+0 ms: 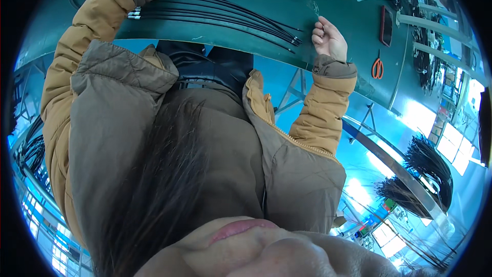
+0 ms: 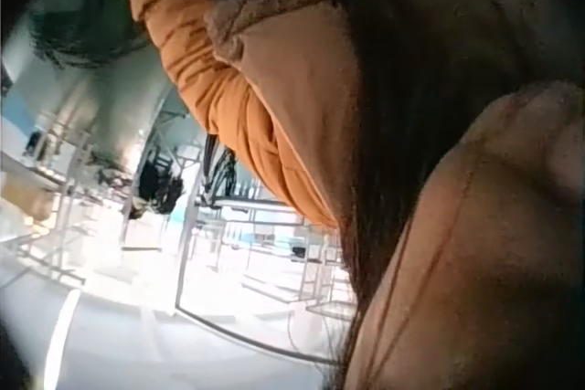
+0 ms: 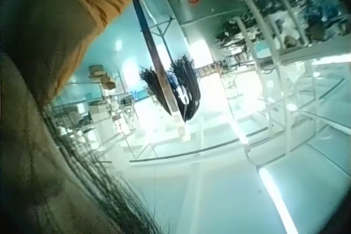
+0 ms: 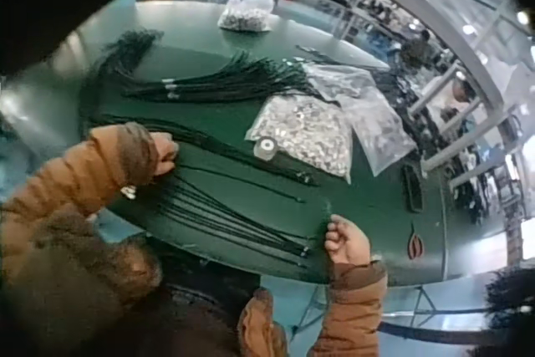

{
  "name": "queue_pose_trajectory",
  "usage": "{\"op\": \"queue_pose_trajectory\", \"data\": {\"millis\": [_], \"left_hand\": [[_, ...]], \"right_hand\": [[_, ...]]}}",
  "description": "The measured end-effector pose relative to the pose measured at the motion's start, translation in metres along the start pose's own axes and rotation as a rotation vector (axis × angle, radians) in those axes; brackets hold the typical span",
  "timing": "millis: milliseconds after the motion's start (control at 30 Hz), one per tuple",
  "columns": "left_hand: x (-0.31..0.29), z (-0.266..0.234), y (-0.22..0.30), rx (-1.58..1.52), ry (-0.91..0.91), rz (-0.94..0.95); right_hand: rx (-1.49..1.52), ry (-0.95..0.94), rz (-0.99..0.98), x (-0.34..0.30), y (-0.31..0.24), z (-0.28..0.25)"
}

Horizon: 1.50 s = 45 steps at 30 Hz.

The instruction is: Assembling and bundling electrical wires at a production station.

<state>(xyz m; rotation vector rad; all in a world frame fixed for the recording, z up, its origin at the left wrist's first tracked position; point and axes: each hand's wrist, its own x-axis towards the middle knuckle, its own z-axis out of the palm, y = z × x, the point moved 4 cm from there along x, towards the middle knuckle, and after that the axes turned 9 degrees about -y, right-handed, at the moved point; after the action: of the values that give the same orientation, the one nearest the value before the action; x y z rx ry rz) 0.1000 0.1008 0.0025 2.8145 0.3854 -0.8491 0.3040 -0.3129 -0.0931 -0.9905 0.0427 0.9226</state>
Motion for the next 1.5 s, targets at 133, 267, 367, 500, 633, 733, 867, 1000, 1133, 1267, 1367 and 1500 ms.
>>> {"op": "queue_pose_trajectory", "data": {"millis": [133,267,367,500,633,733,867,1000,1133,1267,1367,1500], "left_hand": [[0.023,-0.003,0.049,-0.03,0.213,0.189],[0.092,0.026,0.116,0.043,0.393,0.55],[0.133,0.049,0.16,0.067,0.468,0.708],[0.139,0.054,0.175,-0.106,0.519,0.67],[0.113,0.032,0.18,-0.339,0.558,0.745],[0.112,0.034,0.178,-0.371,0.518,0.692],[0.113,0.042,0.171,-0.401,0.592,0.756],[0.109,0.039,0.179,-0.411,0.631,0.8],[0.106,0.043,0.174,-0.423,0.638,0.833],[0.103,0.041,0.174,-0.448,0.63,0.88],[0.098,0.039,0.173,-0.469,0.633,0.897],[0.099,0.042,0.17,-0.477,0.618,0.878]], "right_hand": [[-0.07,-0.009,-0.088,0.013,0.004,0.009],[-0.202,0.099,-0.067,0.016,0.004,0.035],[-0.221,0.043,-0.067,0.014,0.009,0.047],[-0.192,0.017,-0.097,0.013,0.012,0.054],[-0.136,0.008,-0.109,0.017,0.014,0.046],[-0.051,-0.059,-0.117,0.022,0.019,0.049],[-0.032,-0.109,-0.096,0.021,0.023,0.061],[-0.094,-0.087,-0.188,0.038,0.034,0.037],[-0.428,0.071,-0.215,0.037,0.031,0.045],[-0.459,0.075,-0.249,0.037,0.027,0.041],[-0.471,0.055,-0.233,0.036,0.023,0.041],[-0.735,0.082,-0.276,0.024,0.013,0.06]]}}
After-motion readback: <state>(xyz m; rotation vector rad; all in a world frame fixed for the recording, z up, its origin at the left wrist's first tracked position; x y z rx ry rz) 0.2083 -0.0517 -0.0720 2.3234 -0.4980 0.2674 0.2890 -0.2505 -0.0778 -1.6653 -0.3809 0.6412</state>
